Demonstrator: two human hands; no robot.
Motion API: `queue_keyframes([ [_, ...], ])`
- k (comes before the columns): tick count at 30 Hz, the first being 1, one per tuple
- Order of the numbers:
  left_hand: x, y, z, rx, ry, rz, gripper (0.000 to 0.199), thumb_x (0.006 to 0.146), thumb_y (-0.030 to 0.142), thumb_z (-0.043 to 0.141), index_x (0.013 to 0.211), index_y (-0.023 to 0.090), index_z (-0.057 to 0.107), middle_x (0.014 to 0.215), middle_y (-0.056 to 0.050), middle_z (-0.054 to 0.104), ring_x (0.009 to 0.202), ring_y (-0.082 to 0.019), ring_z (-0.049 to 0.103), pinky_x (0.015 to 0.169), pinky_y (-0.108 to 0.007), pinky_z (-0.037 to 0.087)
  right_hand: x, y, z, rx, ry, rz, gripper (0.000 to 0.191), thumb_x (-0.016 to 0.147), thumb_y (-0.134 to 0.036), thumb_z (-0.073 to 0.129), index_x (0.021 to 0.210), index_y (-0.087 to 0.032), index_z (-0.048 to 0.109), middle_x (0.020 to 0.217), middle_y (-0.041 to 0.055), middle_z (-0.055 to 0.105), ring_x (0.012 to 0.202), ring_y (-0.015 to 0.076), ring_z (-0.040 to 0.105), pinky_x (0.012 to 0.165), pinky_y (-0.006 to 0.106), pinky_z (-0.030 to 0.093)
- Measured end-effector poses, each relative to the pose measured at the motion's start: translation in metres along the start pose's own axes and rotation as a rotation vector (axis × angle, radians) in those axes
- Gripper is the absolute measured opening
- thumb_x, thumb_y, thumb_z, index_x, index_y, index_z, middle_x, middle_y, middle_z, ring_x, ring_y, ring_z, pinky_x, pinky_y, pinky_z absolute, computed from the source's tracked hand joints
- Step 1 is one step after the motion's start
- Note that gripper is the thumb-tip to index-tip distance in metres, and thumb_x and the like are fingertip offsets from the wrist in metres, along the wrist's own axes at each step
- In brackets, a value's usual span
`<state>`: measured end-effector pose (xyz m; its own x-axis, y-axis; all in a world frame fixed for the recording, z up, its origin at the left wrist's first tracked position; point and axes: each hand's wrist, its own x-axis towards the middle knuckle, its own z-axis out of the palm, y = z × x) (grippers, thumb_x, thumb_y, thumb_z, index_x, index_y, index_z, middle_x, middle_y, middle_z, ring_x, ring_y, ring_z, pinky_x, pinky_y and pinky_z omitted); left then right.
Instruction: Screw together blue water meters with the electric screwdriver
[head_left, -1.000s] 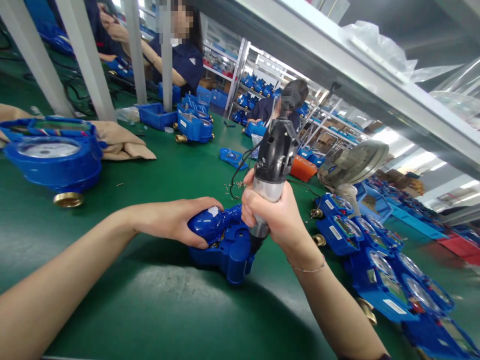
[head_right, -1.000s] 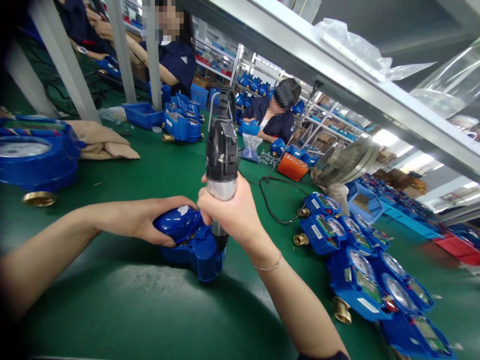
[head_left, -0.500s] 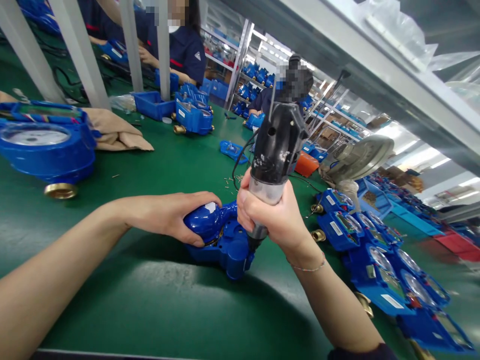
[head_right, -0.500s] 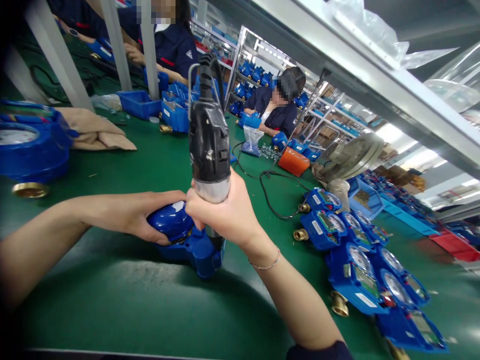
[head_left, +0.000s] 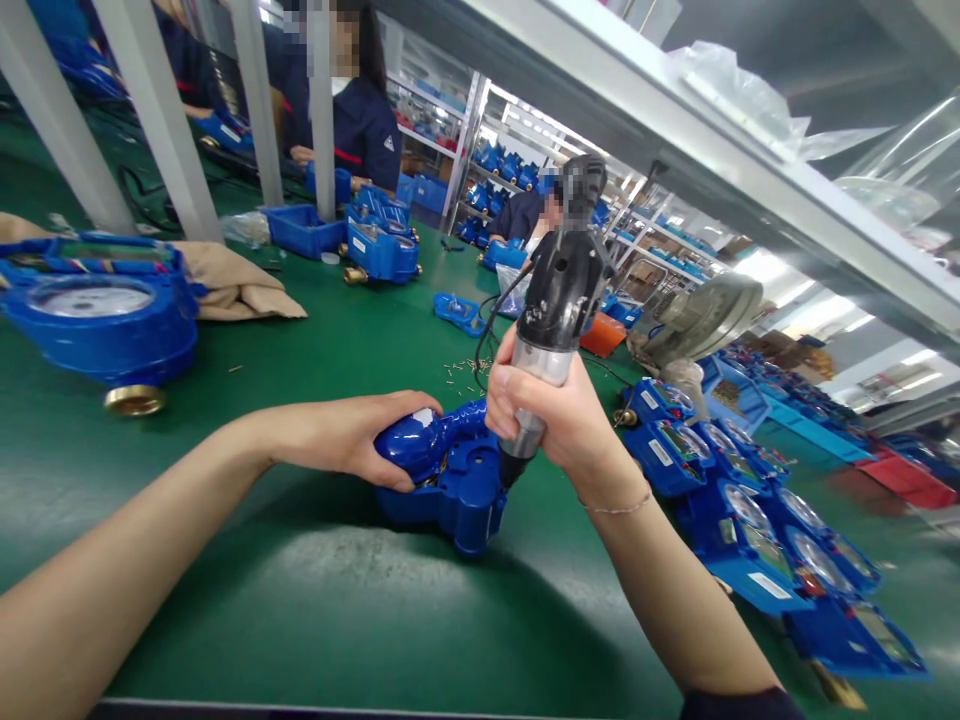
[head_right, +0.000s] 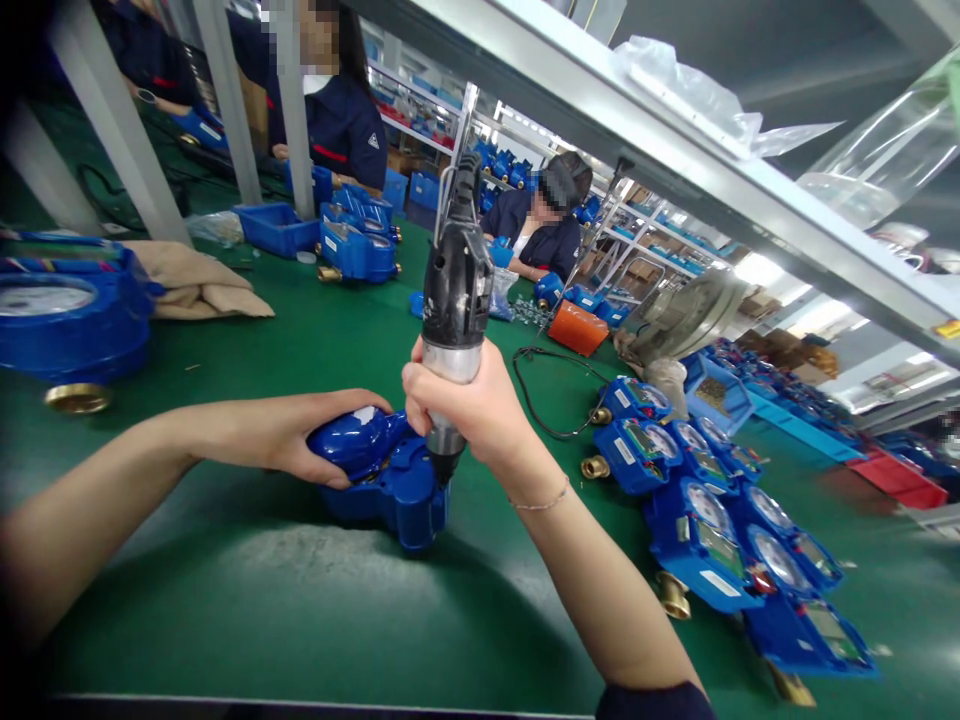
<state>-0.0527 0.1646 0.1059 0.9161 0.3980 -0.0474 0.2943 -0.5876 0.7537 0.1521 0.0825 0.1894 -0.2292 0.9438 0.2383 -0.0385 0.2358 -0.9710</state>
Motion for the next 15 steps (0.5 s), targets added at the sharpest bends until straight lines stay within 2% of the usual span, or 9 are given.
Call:
queue_keyframes([
  [3,-0.004,0.005,0.002,0.052,0.055,0.012,0.078,0.078,0.056,0.069,0.142,0.026,0.036,0.138,-0.007,0.05,0.122,-0.027,0.052,0.102,-0.032,0.041,0.0,-0.005,-0.001,0.007,-0.014,-0.02,0.024,0.078,-0.021,0.071,0.093,-0.019,0.052,0.051,-0.0096,0.054,0.038,0.0066,0.047,0.043,0.02,0.04],
  [6,-0.008,0.013,0.005,0.133,0.097,0.053,0.084,0.076,0.056,0.071,0.146,0.028,0.032,0.144,-0.008,0.044,0.129,-0.028,0.047,0.107,-0.034,0.038,0.003,-0.024,-0.005,0.029,0.021,-0.073,0.027,0.079,-0.021,0.07,0.098,-0.02,0.051,0.053,-0.0098,0.053,0.04,0.0065,0.046,0.044,0.021,0.041],
  [8,-0.009,0.019,0.01,0.247,0.133,0.024,0.089,0.072,0.055,0.074,0.146,0.028,0.033,0.144,-0.01,0.046,0.13,-0.03,0.046,0.106,-0.04,0.039,0.007,-0.041,-0.014,0.044,0.081,-0.127,0.027,0.08,-0.021,0.069,0.099,-0.021,0.05,0.053,-0.0106,0.05,0.041,0.0061,0.044,0.044,0.02,0.041],
  [11,-0.006,0.033,0.024,0.464,0.21,-0.098,0.102,0.06,0.052,0.084,0.145,0.022,0.036,0.144,-0.016,0.047,0.134,-0.037,0.041,0.106,-0.051,0.037,0.011,-0.056,-0.041,-0.02,0.242,-0.207,0.03,0.078,-0.024,0.07,0.1,-0.021,0.049,0.055,-0.0107,0.048,0.042,0.0062,0.043,0.044,0.02,0.041],
  [13,-0.001,0.043,0.04,0.587,0.245,-0.193,0.112,0.054,0.047,0.088,0.147,0.017,0.034,0.147,-0.021,0.044,0.136,-0.04,0.038,0.106,-0.058,0.036,0.01,-0.049,-0.065,-0.167,0.386,-0.168,0.036,0.076,-0.03,0.071,0.101,-0.02,0.048,0.057,-0.0102,0.049,0.043,0.007,0.044,0.045,0.022,0.042],
  [14,0.001,0.048,0.049,0.651,0.261,-0.24,0.114,0.053,0.043,0.089,0.148,0.016,0.033,0.148,-0.023,0.042,0.136,-0.042,0.038,0.104,-0.06,0.036,0.008,-0.04,-0.077,-0.276,0.453,-0.093,0.038,0.076,-0.035,0.071,0.101,-0.02,0.047,0.057,-0.0099,0.049,0.044,0.0076,0.046,0.045,0.022,0.043],
  [15,0.002,0.053,0.059,0.717,0.291,-0.269,0.113,0.053,0.039,0.089,0.148,0.015,0.034,0.15,-0.024,0.04,0.136,-0.043,0.038,0.104,-0.062,0.036,0.005,-0.029,-0.088,-0.428,0.481,0.062,0.04,0.076,-0.042,0.068,0.1,-0.021,0.044,0.058,-0.01,0.05,0.044,0.0085,0.048,0.045,0.022,0.045],
])
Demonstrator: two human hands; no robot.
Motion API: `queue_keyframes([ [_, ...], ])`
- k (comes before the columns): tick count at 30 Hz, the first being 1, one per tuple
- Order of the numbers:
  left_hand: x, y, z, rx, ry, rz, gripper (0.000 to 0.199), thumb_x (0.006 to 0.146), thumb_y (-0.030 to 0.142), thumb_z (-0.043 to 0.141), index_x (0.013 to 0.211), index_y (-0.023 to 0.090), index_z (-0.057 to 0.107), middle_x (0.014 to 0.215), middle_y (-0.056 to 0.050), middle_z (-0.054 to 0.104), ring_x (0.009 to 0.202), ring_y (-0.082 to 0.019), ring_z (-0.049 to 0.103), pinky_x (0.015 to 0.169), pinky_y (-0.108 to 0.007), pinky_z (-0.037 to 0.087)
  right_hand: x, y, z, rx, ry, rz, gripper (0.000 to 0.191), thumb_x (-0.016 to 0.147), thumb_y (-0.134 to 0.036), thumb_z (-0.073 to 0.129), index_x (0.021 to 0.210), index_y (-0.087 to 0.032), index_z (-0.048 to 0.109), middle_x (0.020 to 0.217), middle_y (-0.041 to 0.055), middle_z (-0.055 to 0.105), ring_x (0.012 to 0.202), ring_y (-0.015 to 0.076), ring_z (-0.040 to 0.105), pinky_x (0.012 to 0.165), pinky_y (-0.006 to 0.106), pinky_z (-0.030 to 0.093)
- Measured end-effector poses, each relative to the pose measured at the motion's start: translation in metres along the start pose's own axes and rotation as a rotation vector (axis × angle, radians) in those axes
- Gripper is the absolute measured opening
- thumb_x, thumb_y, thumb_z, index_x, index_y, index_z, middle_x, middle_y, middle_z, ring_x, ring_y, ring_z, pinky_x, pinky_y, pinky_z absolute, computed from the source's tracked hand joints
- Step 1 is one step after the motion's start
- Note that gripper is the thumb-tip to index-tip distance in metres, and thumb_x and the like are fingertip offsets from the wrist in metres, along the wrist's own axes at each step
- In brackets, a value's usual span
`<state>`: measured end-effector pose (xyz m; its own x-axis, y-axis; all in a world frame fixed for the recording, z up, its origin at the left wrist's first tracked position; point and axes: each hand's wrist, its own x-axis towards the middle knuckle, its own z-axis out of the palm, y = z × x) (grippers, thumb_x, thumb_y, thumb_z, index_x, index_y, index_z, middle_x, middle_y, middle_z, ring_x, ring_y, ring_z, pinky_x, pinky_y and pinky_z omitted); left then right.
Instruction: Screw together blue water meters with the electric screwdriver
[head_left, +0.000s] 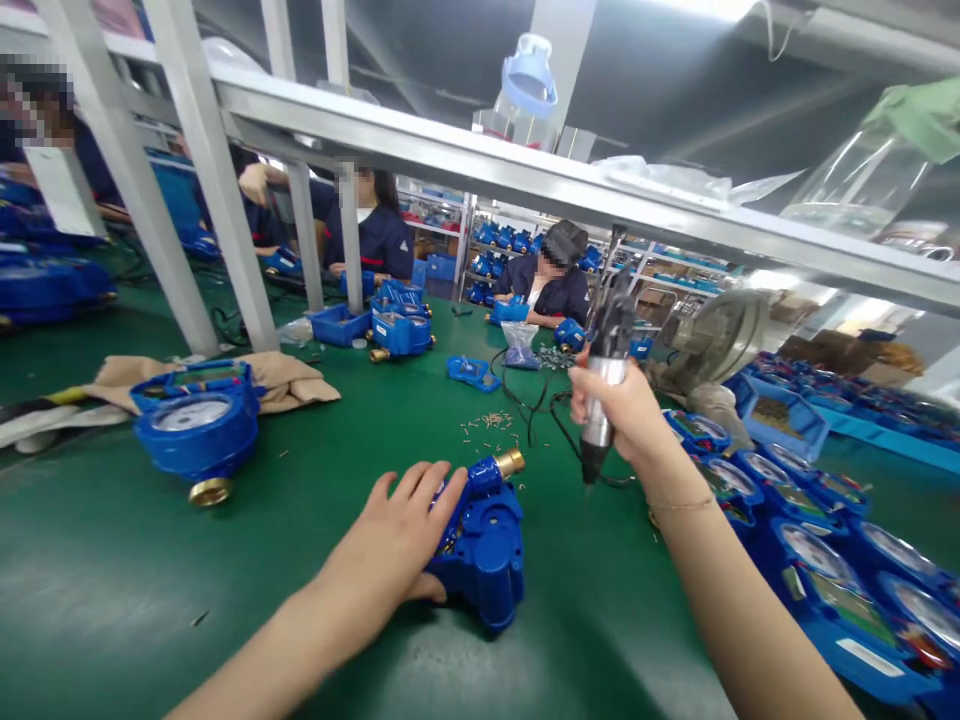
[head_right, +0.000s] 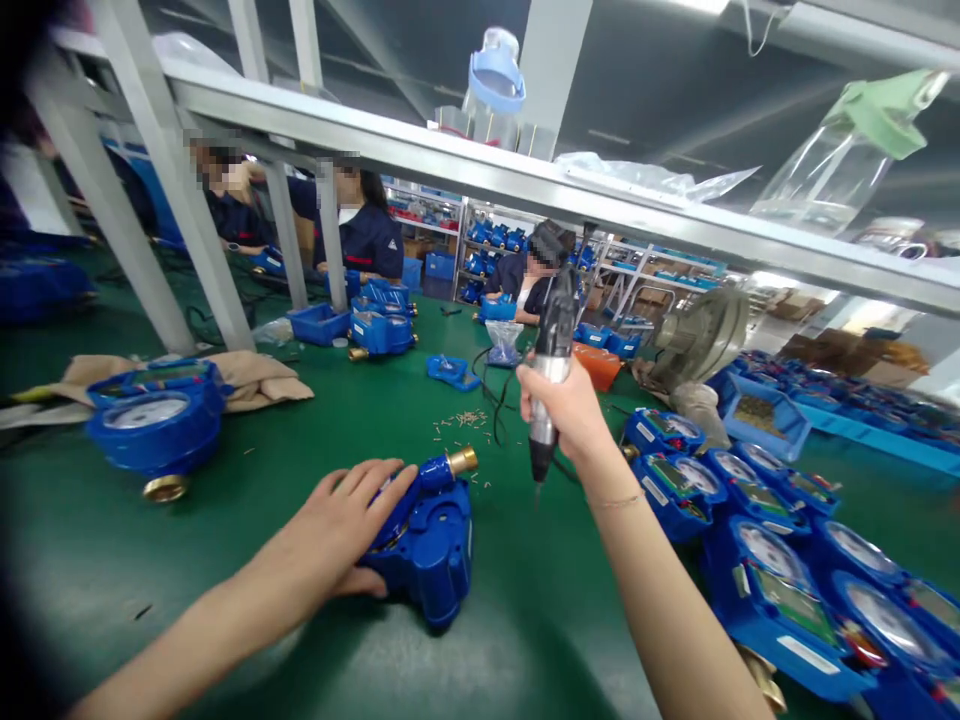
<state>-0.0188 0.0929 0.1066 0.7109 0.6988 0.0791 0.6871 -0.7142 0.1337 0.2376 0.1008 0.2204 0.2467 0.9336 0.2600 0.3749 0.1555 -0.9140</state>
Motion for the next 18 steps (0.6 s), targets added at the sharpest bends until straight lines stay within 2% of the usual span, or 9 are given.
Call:
queue_keyframes([
  [4,-0.01,0.026,0.02,0.174,0.157,-0.077,0.098,0.06,0.034,0.085,0.146,0.021,0.04,0.154,-0.025,0.032,0.139,-0.047,0.033,0.107,-0.065,0.032,-0.004,0.065,-0.012,-0.253,-0.09,0.213,0.032,0.076,-0.033,0.067,0.092,-0.02,0.042,0.054,-0.0072,0.052,0.039,0.0121,0.051,0.039,0.023,0.041],
  [7,-0.013,0.03,0.028,0.22,0.204,-0.034,0.076,0.073,0.033,0.075,0.143,0.023,0.045,0.155,-0.026,0.027,0.141,-0.047,0.029,0.107,-0.067,0.029,-0.011,0.102,-0.014,-0.473,-0.127,0.291,0.025,0.08,-0.027,0.063,0.093,-0.019,0.044,0.057,-0.0023,0.058,0.042,0.0151,0.056,0.042,0.024,0.042],
  [9,-0.013,0.027,0.03,0.217,0.195,-0.034,0.071,0.074,0.033,0.073,0.14,0.022,0.047,0.155,-0.028,0.027,0.14,-0.048,0.03,0.106,-0.068,0.029,-0.013,0.12,-0.014,-0.631,-0.126,0.308,0.023,0.082,-0.027,0.061,0.096,-0.018,0.046,0.064,0.0029,0.062,0.049,0.0186,0.062,0.046,0.026,0.043],
  [12,-0.012,0.022,0.033,0.159,0.167,-0.025,0.085,0.064,0.04,0.08,0.14,0.023,0.045,0.156,-0.027,0.025,0.14,-0.048,0.029,0.105,-0.068,0.029,-0.013,0.138,-0.013,-0.862,-0.105,0.297,0.022,0.084,-0.027,0.061,0.099,-0.016,0.049,0.08,0.0122,0.067,0.07,0.027,0.069,0.056,0.03,0.044],
  [14,-0.013,0.02,0.037,0.127,0.177,-0.015,0.096,0.057,0.042,0.084,0.142,0.025,0.043,0.157,-0.026,0.023,0.141,-0.048,0.027,0.105,-0.068,0.028,-0.015,0.146,-0.011,-0.982,-0.11,0.268,0.022,0.085,-0.028,0.06,0.101,-0.016,0.05,0.09,0.0148,0.068,0.082,0.0307,0.069,0.061,0.032,0.045],
  [18,-0.018,0.021,0.045,0.102,0.207,-0.058,0.105,0.05,0.045,0.087,0.142,0.025,0.04,0.158,-0.027,0.02,0.141,-0.049,0.023,0.105,-0.071,0.023,-0.023,0.157,-0.01,-1.123,-0.136,0.166,0.019,0.092,-0.029,0.049,0.104,-0.014,0.052,0.103,0.018,0.064,0.089,0.0326,0.067,0.063,0.035,0.047],
])
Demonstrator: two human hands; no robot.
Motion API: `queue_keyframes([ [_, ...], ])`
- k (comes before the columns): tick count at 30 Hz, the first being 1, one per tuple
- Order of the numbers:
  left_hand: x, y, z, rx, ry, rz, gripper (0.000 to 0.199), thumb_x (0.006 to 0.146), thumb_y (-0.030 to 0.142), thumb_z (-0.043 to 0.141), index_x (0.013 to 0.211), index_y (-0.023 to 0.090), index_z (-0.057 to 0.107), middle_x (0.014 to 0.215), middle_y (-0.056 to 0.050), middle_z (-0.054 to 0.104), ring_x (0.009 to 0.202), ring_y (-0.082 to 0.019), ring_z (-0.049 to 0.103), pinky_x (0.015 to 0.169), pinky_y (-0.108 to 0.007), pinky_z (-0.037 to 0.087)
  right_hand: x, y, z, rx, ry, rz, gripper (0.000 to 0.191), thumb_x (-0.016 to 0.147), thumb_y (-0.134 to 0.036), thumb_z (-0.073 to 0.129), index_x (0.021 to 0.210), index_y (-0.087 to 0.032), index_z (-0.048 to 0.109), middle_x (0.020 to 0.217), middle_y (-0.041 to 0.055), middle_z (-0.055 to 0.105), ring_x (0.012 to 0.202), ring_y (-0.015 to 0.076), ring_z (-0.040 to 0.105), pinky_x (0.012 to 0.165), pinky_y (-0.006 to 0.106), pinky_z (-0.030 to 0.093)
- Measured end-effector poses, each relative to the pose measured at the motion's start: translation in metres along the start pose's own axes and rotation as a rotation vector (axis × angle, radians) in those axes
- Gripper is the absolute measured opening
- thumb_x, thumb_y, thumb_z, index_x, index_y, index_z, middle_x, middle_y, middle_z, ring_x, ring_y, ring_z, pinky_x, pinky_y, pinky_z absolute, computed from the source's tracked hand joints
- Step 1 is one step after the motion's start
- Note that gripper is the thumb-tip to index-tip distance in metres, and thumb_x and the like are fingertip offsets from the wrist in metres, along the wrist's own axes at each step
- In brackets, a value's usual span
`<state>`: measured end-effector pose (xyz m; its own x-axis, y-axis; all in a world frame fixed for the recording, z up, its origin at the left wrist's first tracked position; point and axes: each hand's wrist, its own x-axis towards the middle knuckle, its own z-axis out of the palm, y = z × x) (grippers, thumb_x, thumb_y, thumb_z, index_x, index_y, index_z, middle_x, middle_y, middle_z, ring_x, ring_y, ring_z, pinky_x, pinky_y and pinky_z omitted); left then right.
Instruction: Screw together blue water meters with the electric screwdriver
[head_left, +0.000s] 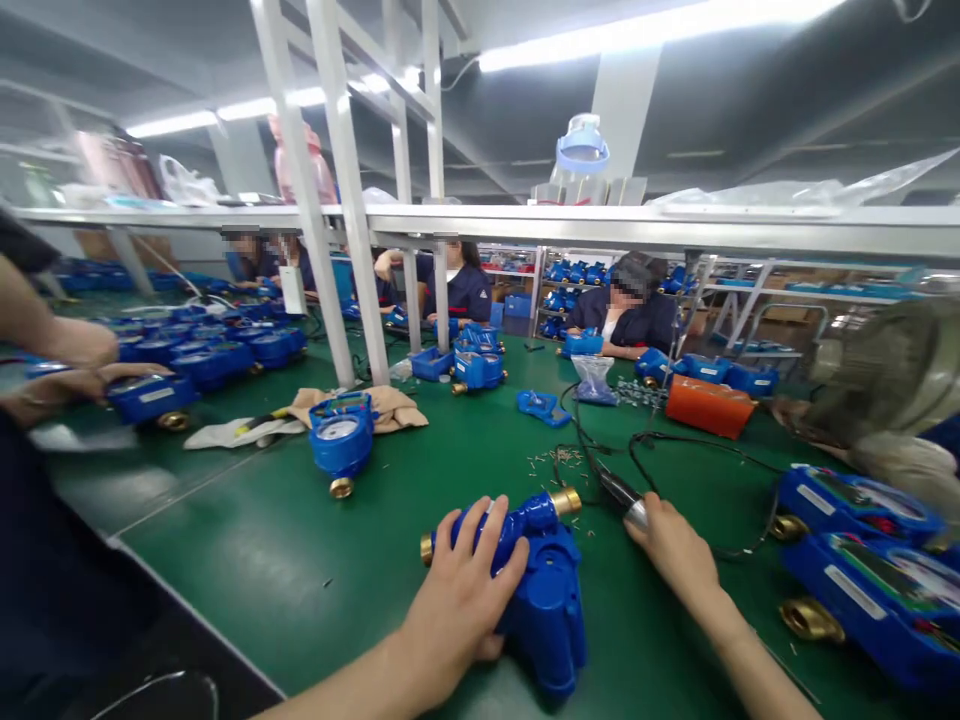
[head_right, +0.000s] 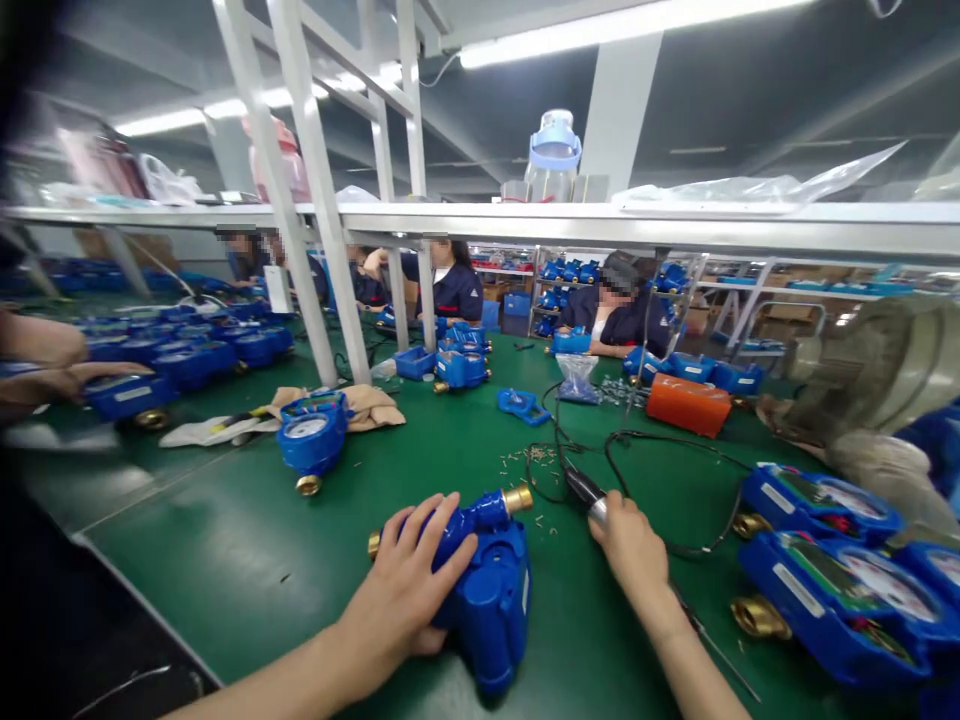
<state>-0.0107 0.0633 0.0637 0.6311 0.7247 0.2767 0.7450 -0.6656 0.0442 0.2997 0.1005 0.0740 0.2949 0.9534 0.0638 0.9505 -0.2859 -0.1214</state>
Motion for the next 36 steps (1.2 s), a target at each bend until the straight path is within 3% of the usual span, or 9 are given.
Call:
queue_keyframes([
  [4,-0.009,-0.001,-0.01,-0.065,-0.062,-0.033,0.109,0.043,0.049,0.087,0.14,0.026,0.041,0.157,-0.026,0.021,0.138,-0.05,0.027,0.103,-0.071,0.025,-0.001,0.013,0.013,-0.164,0.107,-0.153,0.024,0.094,-0.032,0.044,0.103,-0.014,0.057,0.1,0.0174,0.063,0.095,0.0362,0.063,0.075,0.047,0.048],
  [7,-0.014,-0.007,-0.023,-0.135,-0.111,-0.032,0.107,0.041,0.054,0.084,0.137,0.029,0.043,0.155,-0.023,0.025,0.134,-0.05,0.03,0.1,-0.07,0.028,0.002,0.026,0.024,-0.24,0.187,-0.225,0.034,0.095,-0.041,0.042,0.108,-0.016,0.061,0.096,0.0154,0.063,0.09,0.0354,0.063,0.071,0.049,0.049],
  [14,-0.019,-0.026,-0.035,-0.347,-0.175,0.001,0.099,0.041,0.057,0.081,0.131,0.033,0.05,0.146,-0.014,0.036,0.126,-0.044,0.039,0.098,-0.064,0.036,0.001,0.037,0.033,-0.201,0.248,-0.26,0.05,0.094,-0.046,0.032,0.116,-0.012,0.06,0.101,0.021,0.062,0.09,0.0391,0.061,0.068,0.052,0.051],
  [17,-0.015,-0.044,-0.038,-0.521,-0.2,0.008,0.101,0.037,0.055,0.085,0.128,0.027,0.054,0.146,-0.014,0.038,0.126,-0.042,0.042,0.104,-0.056,0.037,0.005,0.036,0.034,-0.149,0.297,-0.276,0.055,0.092,-0.05,0.03,0.12,-0.012,0.06,0.112,0.0232,0.059,0.099,0.043,0.058,0.074,0.058,0.05],
  [21,0.004,-0.079,-0.047,-0.841,-0.38,-0.035,0.077,0.055,0.057,0.082,0.118,0.02,0.06,0.116,-0.007,0.062,0.101,-0.028,0.06,0.086,-0.033,0.049,0.011,0.022,0.038,0.079,0.502,-0.445,0.06,0.091,-0.059,0.029,0.118,-0.016,0.061,0.115,0.0208,0.059,0.106,0.043,0.057,0.086,0.065,0.046],
  [24,0.026,-0.105,-0.047,-0.921,-0.483,-0.046,0.057,0.071,0.061,0.072,0.106,0.017,0.064,0.091,-0.002,0.066,0.08,-0.02,0.061,0.068,-0.025,0.047,0.007,-0.003,0.033,0.256,0.577,-0.64,0.051,0.093,-0.057,0.037,0.121,-0.019,0.057,0.116,0.0176,0.061,0.111,0.0394,0.058,0.095,0.063,0.042],
  [27,0.051,-0.127,-0.037,-0.98,-0.528,0.016,0.059,0.076,0.065,0.065,0.106,0.015,0.065,0.094,-0.003,0.067,0.085,-0.02,0.061,0.071,-0.024,0.046,-0.003,-0.036,0.023,0.426,0.508,-0.759,0.041,0.093,-0.047,0.05,0.125,-0.022,0.053,0.124,0.0143,0.06,0.12,0.0338,0.055,0.103,0.056,0.04],
  [29,0.067,-0.137,-0.03,-1.029,-0.59,0.085,0.066,0.075,0.068,0.064,0.114,0.014,0.063,0.105,-0.005,0.068,0.093,-0.023,0.061,0.078,-0.026,0.047,-0.007,-0.058,0.016,0.56,0.371,-0.795,0.046,0.093,-0.045,0.052,0.133,-0.023,0.047,0.135,0.014,0.054,0.129,0.0314,0.049,0.109,0.054,0.036],
  [36,0.098,-0.148,-0.014,-1.123,-0.8,0.265,0.087,0.065,0.081,0.061,0.118,0.012,0.065,0.106,-0.007,0.072,0.093,-0.028,0.066,0.085,-0.033,0.052,-0.014,-0.102,0.005,1.08,-0.271,-0.887,0.111,0.066,-0.081,0.061,0.152,-0.022,0.023,0.156,0.0148,0.031,0.144,0.0339,0.03,0.119,0.051,0.023],
])
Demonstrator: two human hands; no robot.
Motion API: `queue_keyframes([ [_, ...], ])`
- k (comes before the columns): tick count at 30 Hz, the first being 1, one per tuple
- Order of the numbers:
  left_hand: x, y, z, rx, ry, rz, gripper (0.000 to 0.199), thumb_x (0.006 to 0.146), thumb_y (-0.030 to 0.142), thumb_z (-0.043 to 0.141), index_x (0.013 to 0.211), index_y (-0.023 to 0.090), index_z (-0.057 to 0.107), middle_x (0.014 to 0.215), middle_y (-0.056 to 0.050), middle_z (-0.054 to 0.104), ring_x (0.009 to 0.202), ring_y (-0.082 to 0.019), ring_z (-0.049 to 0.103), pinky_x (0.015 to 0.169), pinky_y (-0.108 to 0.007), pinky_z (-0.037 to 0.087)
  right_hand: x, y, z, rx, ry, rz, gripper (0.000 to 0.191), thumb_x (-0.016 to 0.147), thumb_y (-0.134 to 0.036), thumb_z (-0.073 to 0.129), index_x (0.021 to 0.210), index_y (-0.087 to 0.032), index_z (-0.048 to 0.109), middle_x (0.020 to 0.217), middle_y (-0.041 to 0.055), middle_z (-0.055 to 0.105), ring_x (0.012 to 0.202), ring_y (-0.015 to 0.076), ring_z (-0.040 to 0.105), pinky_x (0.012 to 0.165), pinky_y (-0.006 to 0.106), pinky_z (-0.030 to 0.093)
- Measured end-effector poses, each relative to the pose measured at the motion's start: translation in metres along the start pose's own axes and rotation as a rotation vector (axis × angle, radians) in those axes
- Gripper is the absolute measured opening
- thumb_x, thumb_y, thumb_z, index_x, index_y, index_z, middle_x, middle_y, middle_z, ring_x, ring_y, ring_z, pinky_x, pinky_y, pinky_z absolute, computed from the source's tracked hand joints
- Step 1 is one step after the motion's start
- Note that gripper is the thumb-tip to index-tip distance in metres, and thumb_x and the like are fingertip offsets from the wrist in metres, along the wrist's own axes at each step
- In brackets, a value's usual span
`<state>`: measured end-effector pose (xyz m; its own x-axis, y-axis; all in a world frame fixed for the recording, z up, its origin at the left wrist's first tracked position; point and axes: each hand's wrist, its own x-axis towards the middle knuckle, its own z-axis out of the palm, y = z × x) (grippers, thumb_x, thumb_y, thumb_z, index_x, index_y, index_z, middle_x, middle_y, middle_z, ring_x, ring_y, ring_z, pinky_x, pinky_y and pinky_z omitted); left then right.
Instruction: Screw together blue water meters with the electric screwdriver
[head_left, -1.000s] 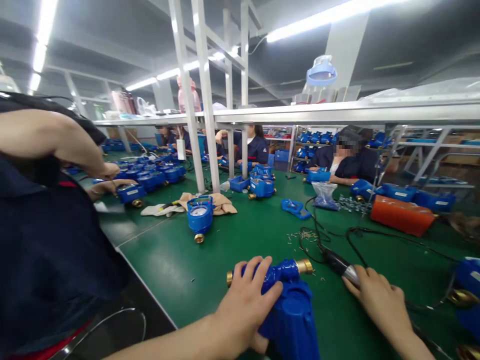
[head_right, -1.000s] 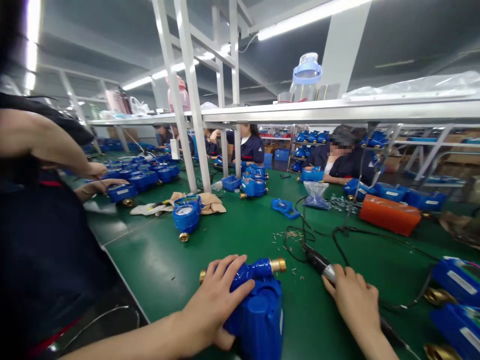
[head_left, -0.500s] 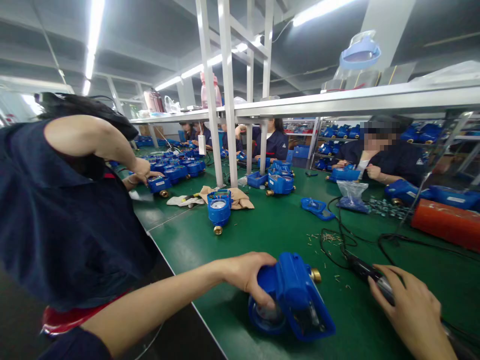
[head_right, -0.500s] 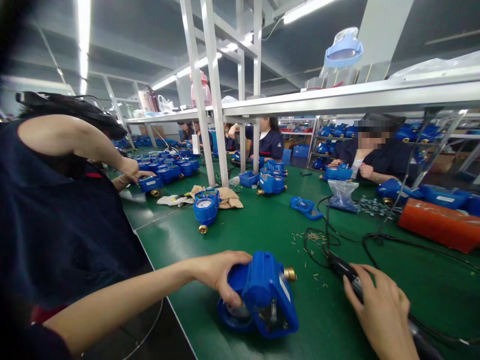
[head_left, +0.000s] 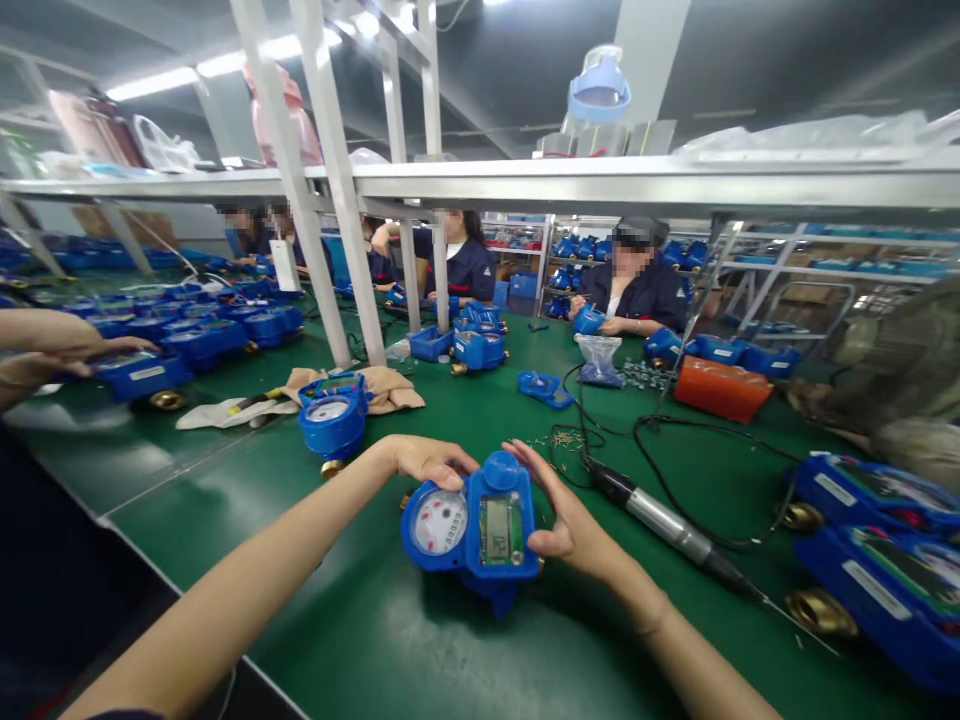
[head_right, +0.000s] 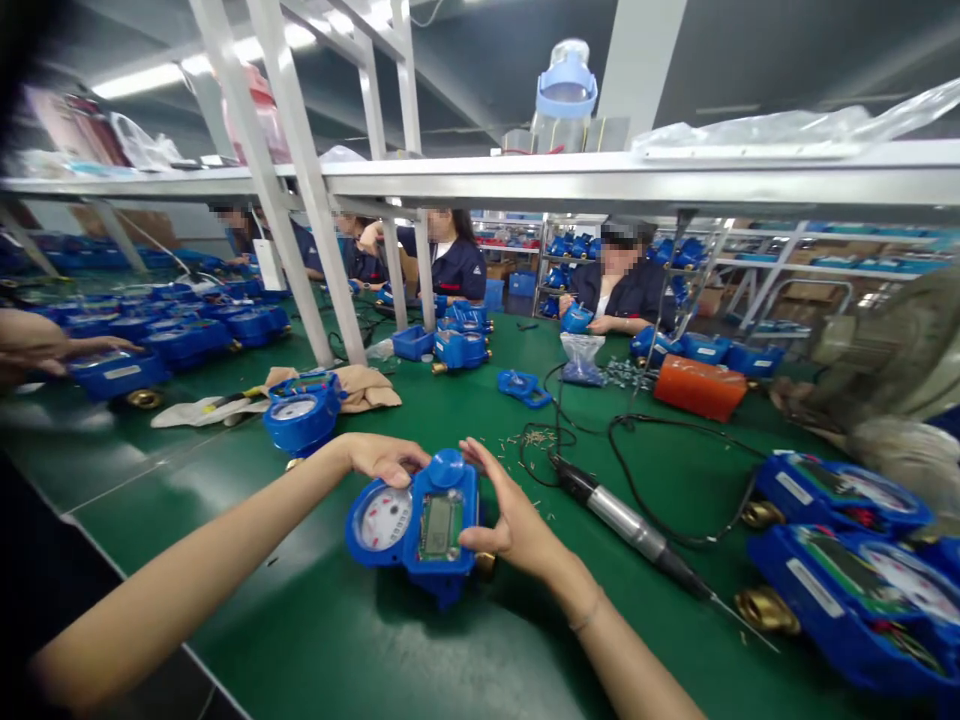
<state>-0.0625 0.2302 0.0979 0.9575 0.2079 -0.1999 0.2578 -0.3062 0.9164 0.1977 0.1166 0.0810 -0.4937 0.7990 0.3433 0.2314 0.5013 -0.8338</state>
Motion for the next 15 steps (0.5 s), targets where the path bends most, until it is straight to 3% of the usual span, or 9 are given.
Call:
queue_keyframes([
  [3,0.001,-0.004,0.0,0.006,0.072,-0.025,0.084,0.067,0.081,0.059,0.115,0.013,0.067,0.109,-0.007,0.072,0.095,-0.029,0.065,0.086,-0.032,0.051,-0.003,-0.002,0.004,0.094,-0.058,0.04,0.129,0.053,-0.075,0.076,0.154,-0.022,0.015,0.159,0.0142,0.025,0.146,0.0335,0.025,0.121,0.05,0.017],
  [7,-0.005,-0.002,0.001,0.046,0.305,-0.09,0.068,0.082,0.07,0.052,0.118,0.013,0.064,0.116,-0.01,0.069,0.103,-0.029,0.063,0.09,-0.034,0.049,-0.007,0.009,0.012,0.061,0.012,0.117,0.141,0.046,-0.056,0.09,0.155,-0.021,0.008,0.162,0.0141,0.014,0.149,0.0328,0.015,0.122,0.05,0.01],
  [11,-0.013,0.025,0.01,0.087,0.483,-0.099,0.061,0.092,0.058,0.049,0.138,0.018,0.044,0.131,-0.012,0.06,0.118,-0.027,0.057,0.1,-0.04,0.045,-0.007,0.022,0.021,0.213,0.139,0.264,0.121,0.061,-0.044,0.087,0.154,-0.02,0.012,0.159,0.0159,0.024,0.141,0.0302,0.037,0.117,0.048,0.031],
  [13,-0.012,0.044,0.019,0.138,0.492,-0.078,0.067,0.09,0.056,0.053,0.146,0.025,0.033,0.14,-0.011,0.053,0.127,-0.026,0.051,0.105,-0.041,0.041,-0.007,0.026,0.024,0.319,0.169,0.303,0.115,0.064,-0.042,0.086,0.152,-0.02,0.014,0.157,0.0162,0.028,0.134,0.0289,0.046,0.111,0.046,0.04],
  [15,-0.005,0.061,0.029,0.288,0.469,-0.075,0.084,0.083,0.055,0.065,0.151,0.031,0.023,0.151,-0.009,0.041,0.137,-0.028,0.04,0.112,-0.044,0.033,-0.007,0.027,0.025,0.348,0.203,0.306,0.112,0.064,-0.042,0.086,0.151,-0.021,0.018,0.156,0.0157,0.03,0.133,0.0288,0.047,0.11,0.045,0.042],
])
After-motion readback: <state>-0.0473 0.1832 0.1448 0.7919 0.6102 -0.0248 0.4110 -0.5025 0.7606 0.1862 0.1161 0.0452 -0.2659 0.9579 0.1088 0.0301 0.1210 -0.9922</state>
